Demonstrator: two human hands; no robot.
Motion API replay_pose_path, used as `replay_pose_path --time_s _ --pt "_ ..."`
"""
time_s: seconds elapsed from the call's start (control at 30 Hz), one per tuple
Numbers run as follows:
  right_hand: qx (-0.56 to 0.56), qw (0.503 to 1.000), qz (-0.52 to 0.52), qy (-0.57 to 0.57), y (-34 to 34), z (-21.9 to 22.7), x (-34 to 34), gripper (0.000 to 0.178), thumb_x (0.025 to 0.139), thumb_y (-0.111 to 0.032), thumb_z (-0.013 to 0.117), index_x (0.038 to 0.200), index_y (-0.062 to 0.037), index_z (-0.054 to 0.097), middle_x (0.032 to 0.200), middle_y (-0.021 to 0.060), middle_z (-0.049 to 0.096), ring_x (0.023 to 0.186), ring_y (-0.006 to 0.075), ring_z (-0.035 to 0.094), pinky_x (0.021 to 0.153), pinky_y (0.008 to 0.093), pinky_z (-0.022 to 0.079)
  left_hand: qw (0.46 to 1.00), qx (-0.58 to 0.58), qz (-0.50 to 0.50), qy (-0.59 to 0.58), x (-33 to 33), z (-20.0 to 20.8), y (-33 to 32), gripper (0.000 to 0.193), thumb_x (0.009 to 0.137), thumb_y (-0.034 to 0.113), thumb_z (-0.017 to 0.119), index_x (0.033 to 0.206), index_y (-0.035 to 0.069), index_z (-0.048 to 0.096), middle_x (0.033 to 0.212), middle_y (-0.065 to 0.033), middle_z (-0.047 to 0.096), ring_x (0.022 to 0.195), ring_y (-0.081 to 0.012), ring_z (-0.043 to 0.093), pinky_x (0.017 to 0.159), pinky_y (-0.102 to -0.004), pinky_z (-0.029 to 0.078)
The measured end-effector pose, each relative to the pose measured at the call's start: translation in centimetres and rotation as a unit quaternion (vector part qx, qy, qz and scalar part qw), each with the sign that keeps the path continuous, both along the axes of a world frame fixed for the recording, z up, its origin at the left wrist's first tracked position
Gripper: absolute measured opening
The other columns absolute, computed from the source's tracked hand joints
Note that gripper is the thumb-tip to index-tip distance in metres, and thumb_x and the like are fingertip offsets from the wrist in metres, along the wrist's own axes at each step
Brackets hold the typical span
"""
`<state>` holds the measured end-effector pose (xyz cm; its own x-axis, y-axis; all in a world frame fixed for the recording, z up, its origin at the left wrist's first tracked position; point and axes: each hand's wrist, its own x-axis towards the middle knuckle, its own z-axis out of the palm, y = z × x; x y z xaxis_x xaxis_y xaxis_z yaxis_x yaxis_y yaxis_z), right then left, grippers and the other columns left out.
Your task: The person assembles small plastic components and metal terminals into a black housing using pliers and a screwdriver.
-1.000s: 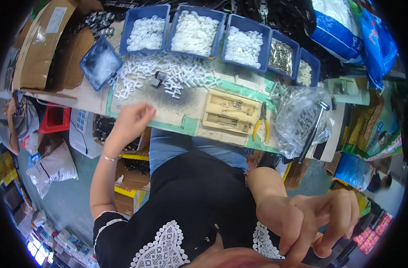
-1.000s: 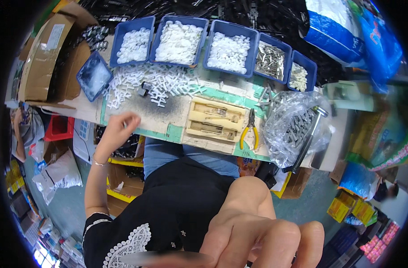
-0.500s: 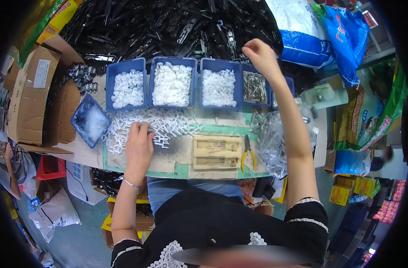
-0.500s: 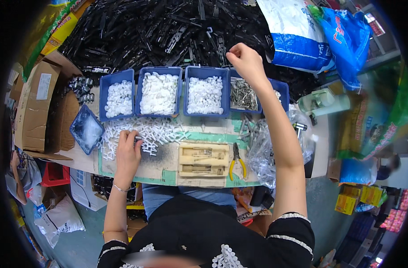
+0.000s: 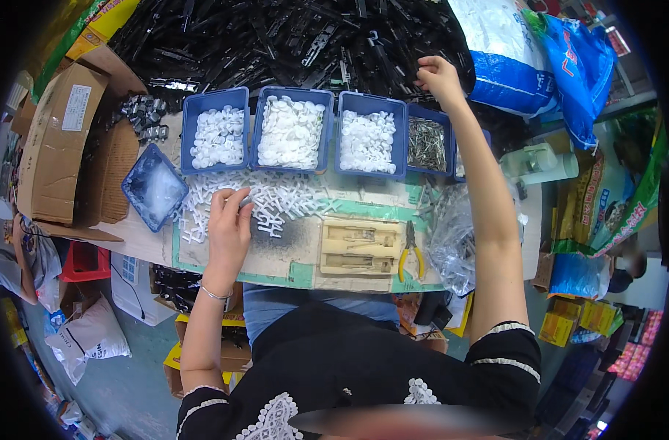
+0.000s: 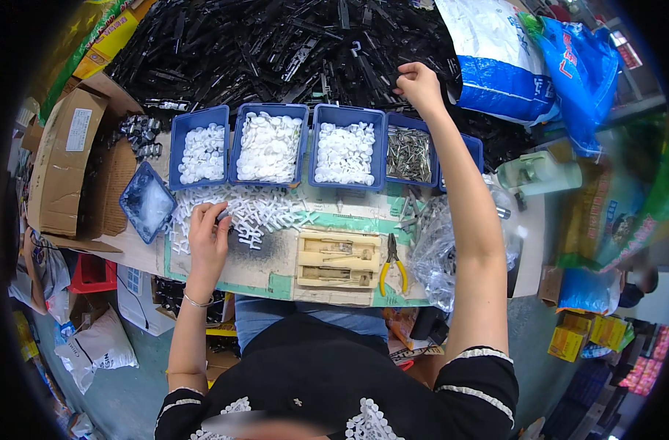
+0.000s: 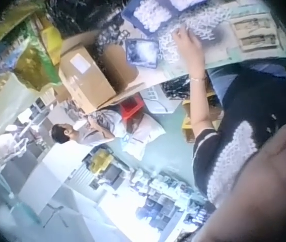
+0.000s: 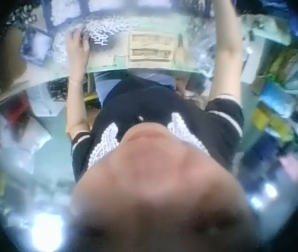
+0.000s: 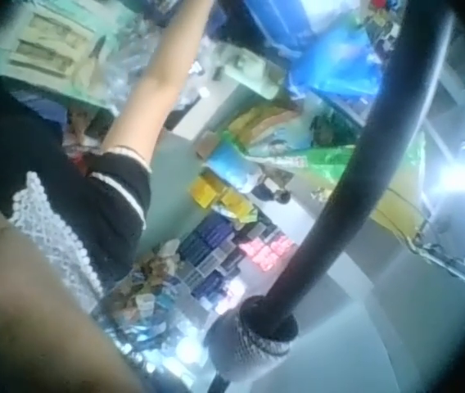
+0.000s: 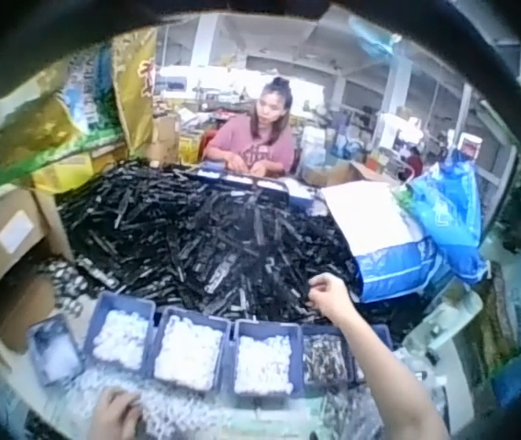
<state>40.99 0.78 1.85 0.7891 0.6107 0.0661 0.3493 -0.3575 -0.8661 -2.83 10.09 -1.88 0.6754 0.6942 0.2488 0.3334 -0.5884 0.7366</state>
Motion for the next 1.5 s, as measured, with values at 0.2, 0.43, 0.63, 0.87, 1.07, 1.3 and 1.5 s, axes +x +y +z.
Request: replay_pose_path --time_s 0.2,0.43,0.63,0.87,1.07,1.3,1.5 --pt "-0.070 0.958 0.277 -0.029 -5.9 4.8 -11.5 0.017 0.078 0.002 0.053 0.091 0.0028 0.064 0.085 0.0047 0.063 0.069 0.0106 0.057 0.062 0.0225 0.046 0.994 -0.029 -0.010 -0.105 0.1 0.2 -1.8 0.019 0.081 -0.001 0.062 0.100 0.001 0.064 0.100 -0.0120 0.055 0.079 -0.0188 0.058 0.066 -0.0248 0.047" --pt "-0.200 0.791 0.457 -0.355 -9.8 5.7 -20.5 0.004 0.069 -0.003 0.055 0.066 -0.0005 0.056 0.079 0.0098 0.054 0.088 0.0258 0.053 0.076 0.0341 0.046 0.980 -0.130 -0.043 -0.145 0.0 1.1 -4.2 0.018 0.082 0.002 0.063 0.101 0.002 0.064 0.098 -0.0093 0.059 0.082 -0.0146 0.058 0.067 -0.0230 0.049" --pt "-0.090 0.734 0.567 -0.362 -7.9 0.5 -25.5 0.013 0.068 -0.006 0.056 0.080 -0.0034 0.058 0.084 0.0069 0.055 0.089 0.0243 0.054 0.077 0.0362 0.045 0.970 -0.175 -0.060 -0.157 -0.6 0.7 -5.7 0.018 0.082 0.001 0.063 0.100 0.001 0.064 0.099 -0.0075 0.058 0.085 -0.0123 0.058 0.069 -0.0225 0.049" --pt "-0.035 0.897 0.311 -0.313 -13.0 -1.4 -28.4 0.014 0.074 -0.007 0.062 0.088 -0.0045 0.060 0.087 0.0076 0.055 0.082 0.0247 0.055 0.072 0.0332 0.044 0.956 -0.223 -0.041 -0.184 -2.9 -0.3 -6.1 0.018 0.084 -0.001 0.061 0.102 -0.002 0.062 0.104 -0.0086 0.055 0.088 -0.0124 0.057 0.074 -0.0217 0.049" --pt "-0.071 0.924 0.296 -0.231 -15.2 -2.5 -28.6 0.012 0.074 -0.003 0.061 0.086 -0.0012 0.060 0.083 0.0106 0.056 0.082 0.0280 0.055 0.073 0.0371 0.045 0.950 -0.257 -0.061 -0.166 -2.8 -0.6 -7.1 0.020 0.083 -0.001 0.062 0.104 -0.002 0.062 0.104 -0.0082 0.055 0.090 -0.0128 0.059 0.073 -0.0224 0.050" --pt "-0.151 0.919 0.306 -0.196 -15.3 -1.6 -28.8 0.009 0.079 -0.005 0.061 0.086 -0.0005 0.063 0.081 0.0117 0.059 0.080 0.0305 0.058 0.070 0.0382 0.047 0.964 -0.201 -0.097 -0.147 -1.8 -0.3 -8.1 0.021 0.080 -0.004 0.064 0.100 -0.001 0.064 0.105 -0.0106 0.061 0.092 -0.0148 0.060 0.076 -0.0234 0.049" --pt "-0.157 0.940 0.263 -0.153 -15.7 -1.2 -29.3 0.010 0.078 -0.010 0.061 0.078 -0.0007 0.062 0.077 0.0111 0.056 0.079 0.0292 0.057 0.071 0.0388 0.047 0.969 0.017 -0.222 -0.108 1.2 -2.4 -9.4 0.019 0.074 0.002 0.069 0.093 0.007 0.067 0.096 -0.0079 0.066 0.088 -0.0228 0.062 0.073 -0.0323 0.048"
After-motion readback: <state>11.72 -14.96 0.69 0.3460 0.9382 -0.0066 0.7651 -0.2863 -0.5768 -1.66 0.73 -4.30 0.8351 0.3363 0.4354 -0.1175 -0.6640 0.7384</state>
